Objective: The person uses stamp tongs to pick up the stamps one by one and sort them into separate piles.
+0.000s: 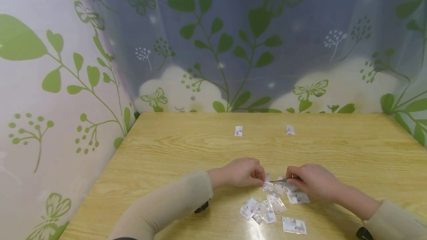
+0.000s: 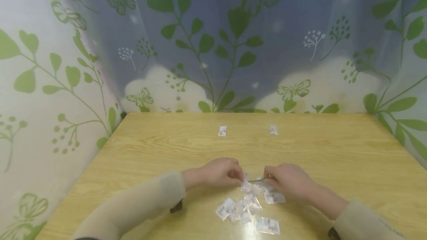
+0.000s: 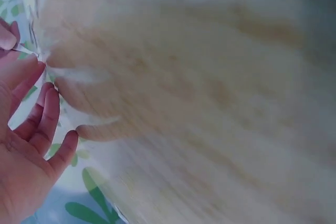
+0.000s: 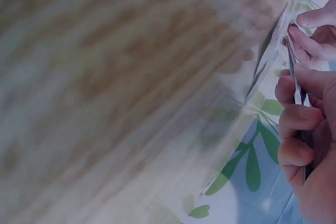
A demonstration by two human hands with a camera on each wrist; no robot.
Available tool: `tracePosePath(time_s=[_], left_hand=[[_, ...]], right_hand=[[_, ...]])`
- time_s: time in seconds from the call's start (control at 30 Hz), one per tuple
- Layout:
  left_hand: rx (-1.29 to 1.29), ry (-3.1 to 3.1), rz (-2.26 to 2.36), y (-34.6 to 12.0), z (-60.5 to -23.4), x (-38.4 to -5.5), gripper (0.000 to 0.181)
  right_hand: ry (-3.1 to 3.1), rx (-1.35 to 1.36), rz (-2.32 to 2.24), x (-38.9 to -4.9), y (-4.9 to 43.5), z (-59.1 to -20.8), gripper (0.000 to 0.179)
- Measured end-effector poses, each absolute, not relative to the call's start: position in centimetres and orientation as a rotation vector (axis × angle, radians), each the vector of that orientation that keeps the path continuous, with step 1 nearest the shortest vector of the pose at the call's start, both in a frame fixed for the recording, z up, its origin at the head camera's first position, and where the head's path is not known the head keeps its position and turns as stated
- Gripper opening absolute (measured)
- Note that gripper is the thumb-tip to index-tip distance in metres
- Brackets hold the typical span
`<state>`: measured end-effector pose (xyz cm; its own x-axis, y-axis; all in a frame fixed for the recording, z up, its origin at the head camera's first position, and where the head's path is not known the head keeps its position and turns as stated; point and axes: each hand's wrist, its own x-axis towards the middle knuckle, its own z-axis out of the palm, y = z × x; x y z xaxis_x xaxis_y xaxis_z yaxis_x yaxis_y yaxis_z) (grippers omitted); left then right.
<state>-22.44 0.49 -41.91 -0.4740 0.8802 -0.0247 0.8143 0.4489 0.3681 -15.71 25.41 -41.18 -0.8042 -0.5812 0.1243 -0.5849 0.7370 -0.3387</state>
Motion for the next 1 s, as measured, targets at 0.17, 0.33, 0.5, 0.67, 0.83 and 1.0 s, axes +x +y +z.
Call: tracePosePath(time_s=[0.17,0.33,0.5,0.67,0.83,1.0], left_hand=[[1.449,2.496,0.531,0.3,-41.5,-22.4,0.008],[1.473,2.484,0.562,0.6,-41.0,-22.4,0.011],[1.51,2.468,0.533,0.9,-40.7,-22.4,0.013],[1.494,2.462,0.524,1.1,-40.8,-22.6,0.01],[1.51,2.443,0.506,2.0,-41.2,-23.2,0.011],[1.53,2.434,0.466,3.1,-41.7,-23.7,0.012]], right_hand=[[-2.907,0.911,0.615,-15.6,25.5,-40.8,0.008],[-2.859,0.846,0.609,-16.2,25.9,-39.8,0.006],[-2.828,0.8,0.622,-16.9,26.1,-39.0,0.003],[-2.831,0.784,0.596,-17.4,25.7,-38.6,0.005],[-2.847,0.765,0.596,-18.0,26.2,-38.4,0.005],[-2.85,0.72,0.583,-18.9,27.4,-38.6,0.006]])
